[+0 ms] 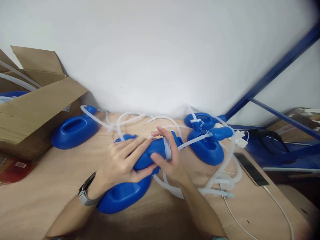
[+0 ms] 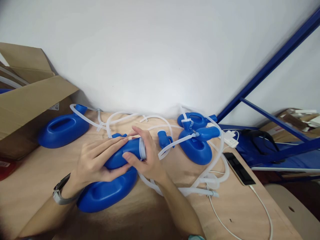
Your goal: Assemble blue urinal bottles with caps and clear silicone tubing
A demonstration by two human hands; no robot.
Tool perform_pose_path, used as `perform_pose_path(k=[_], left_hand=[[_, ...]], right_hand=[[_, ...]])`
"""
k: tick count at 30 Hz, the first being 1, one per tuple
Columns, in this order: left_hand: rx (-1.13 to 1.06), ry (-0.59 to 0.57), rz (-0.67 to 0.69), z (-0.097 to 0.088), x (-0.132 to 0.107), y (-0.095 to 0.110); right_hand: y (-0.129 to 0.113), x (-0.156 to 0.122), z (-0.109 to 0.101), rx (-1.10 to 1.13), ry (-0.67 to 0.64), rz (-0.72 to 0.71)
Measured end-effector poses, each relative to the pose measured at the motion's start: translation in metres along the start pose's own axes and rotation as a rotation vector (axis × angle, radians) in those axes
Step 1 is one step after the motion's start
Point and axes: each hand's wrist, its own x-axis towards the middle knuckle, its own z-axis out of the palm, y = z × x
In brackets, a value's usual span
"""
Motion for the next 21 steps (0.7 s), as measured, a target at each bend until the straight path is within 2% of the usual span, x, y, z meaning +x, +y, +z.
perform_pose_path(k=[6,10,16,21], left_hand=[[0.062,0.008,0.061,-0.013,-0.001,0.013],[0.093,0.004,0.071,-0.007,-0.004,0.008],[0.115,-0.006,0.112,0.004,-0.003,-0.003],[0.144,-0.036,0.145,0.004,-0.002,-0.009]], right_hand=[[-0.011,-0.003,-0.003,0.006,-0.07,-0.045],[-0.006,0.001,-0.005,0.042,-0.11,-0.037],[-0.005,0.006,-0.012,0.044,-0.148,0.107],[-0.009,0.005,-0.012,0.043,-0.153,0.332]])
